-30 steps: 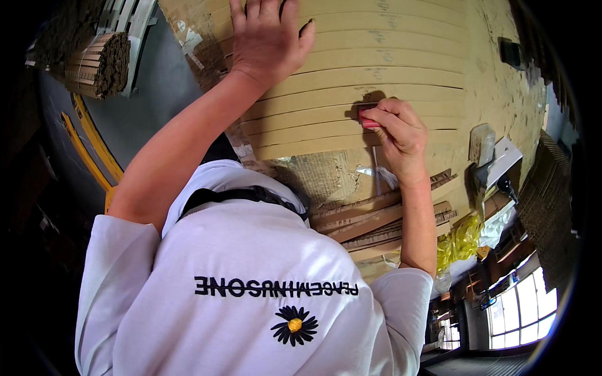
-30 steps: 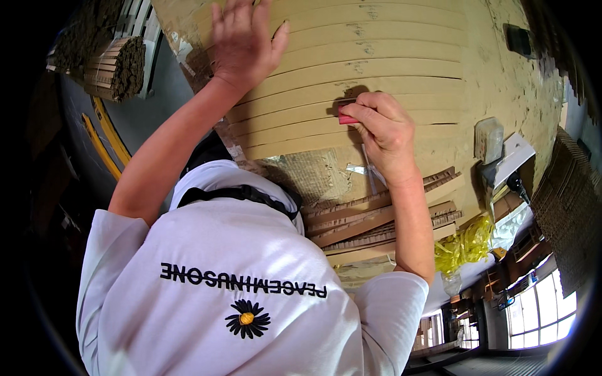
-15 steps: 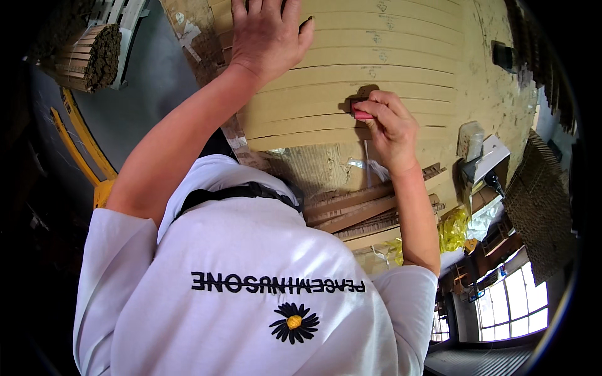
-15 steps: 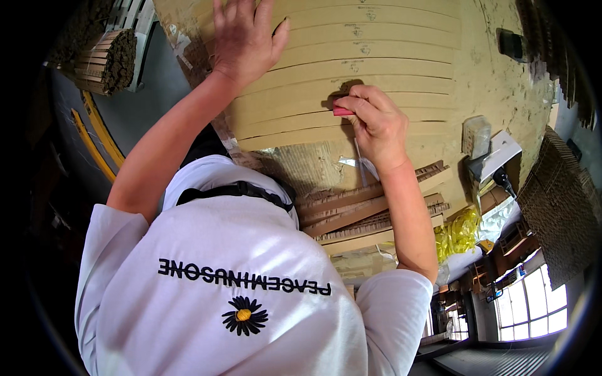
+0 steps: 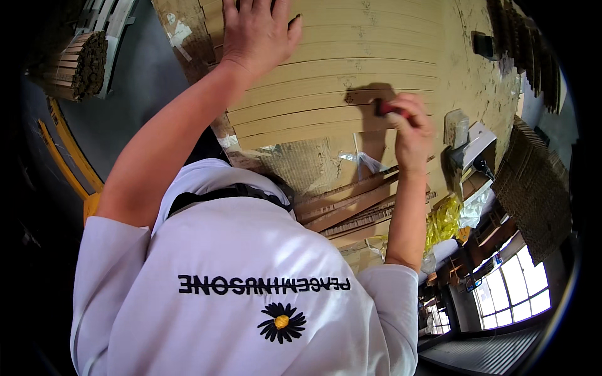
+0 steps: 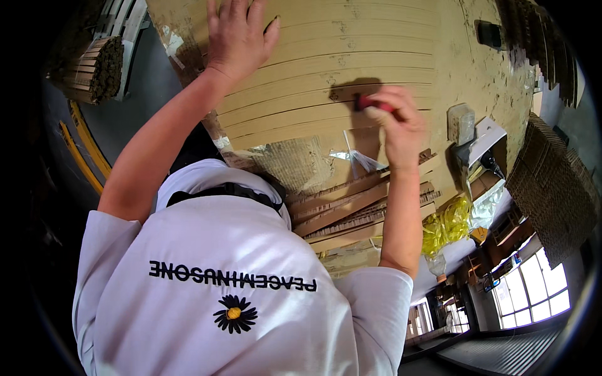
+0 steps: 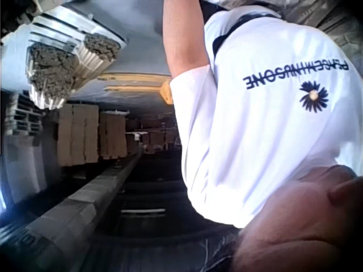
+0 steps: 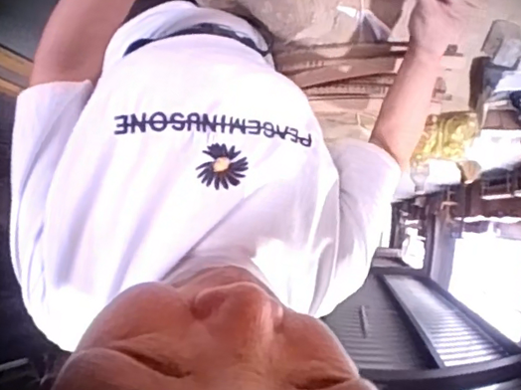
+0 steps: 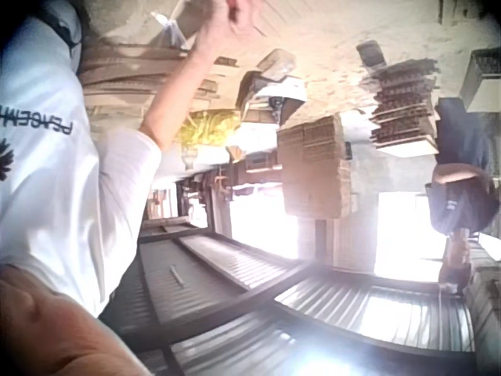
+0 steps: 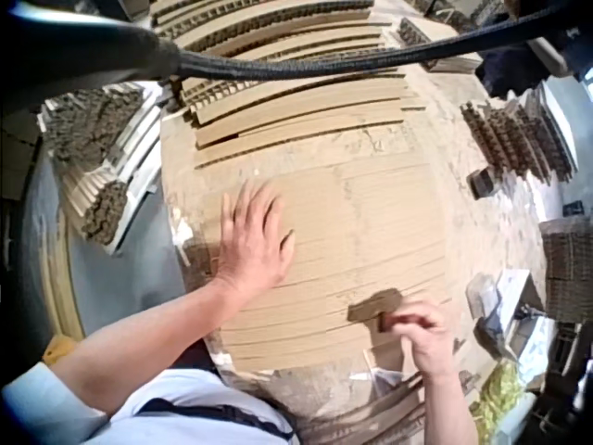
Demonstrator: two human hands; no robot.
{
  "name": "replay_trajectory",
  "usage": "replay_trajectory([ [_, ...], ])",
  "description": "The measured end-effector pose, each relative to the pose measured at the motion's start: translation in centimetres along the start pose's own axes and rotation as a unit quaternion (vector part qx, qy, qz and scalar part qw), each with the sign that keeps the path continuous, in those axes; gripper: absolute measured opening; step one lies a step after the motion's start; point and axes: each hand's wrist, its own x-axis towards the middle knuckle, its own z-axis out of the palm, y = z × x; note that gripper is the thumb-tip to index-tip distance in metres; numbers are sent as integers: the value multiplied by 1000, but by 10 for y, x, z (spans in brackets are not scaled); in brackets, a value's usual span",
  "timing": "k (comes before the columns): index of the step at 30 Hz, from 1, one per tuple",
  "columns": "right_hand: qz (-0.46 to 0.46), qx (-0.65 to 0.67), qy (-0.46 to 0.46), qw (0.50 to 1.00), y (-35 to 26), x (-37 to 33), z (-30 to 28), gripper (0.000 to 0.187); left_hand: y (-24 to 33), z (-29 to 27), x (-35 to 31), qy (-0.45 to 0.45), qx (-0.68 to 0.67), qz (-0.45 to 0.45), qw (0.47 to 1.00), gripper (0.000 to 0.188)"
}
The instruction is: The person repeatedly marks thin cardboard strips with a small red marker, then stacks them on a table. The person handles the strips one at a time, aligning them before marking and stacking them in a pile.
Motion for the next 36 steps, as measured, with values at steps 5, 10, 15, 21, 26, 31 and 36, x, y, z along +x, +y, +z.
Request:
replay_trajectory([
  [5, -85, -131, -123, 980, -9, -8, 24, 19, 1, -1, 0, 7, -6, 6, 1000, 62],
  [10, -146, -187, -122, 964, -5, -5, 31, 22, 0, 0, -1, 22, -10, 6, 1000, 62],
  [15, -164, -214, -122, 955, 0, -5, 33, 23, 0, 0, -1, 15, -1, 7, 1000, 62],
  [21, -149, -190, -111, 964, 1, -5, 34, 25, 0, 1, -2, 20, -6, 9, 1000, 61],
  [26, -201, -213, -117, 949, 0, 0, 33, 24, 1, 0, 0, 21, -12, 6, 1000, 60],
  [31, -241, -241, -116, 933, 13, 1, 29, 25, 1, 4, -2, 14, -32, -12, 999, 61],
  [36, -236, -244, -132, 932, 15, 5, 28, 27, -1, 4, -1, 12, -8, 8, 1000, 62],
])
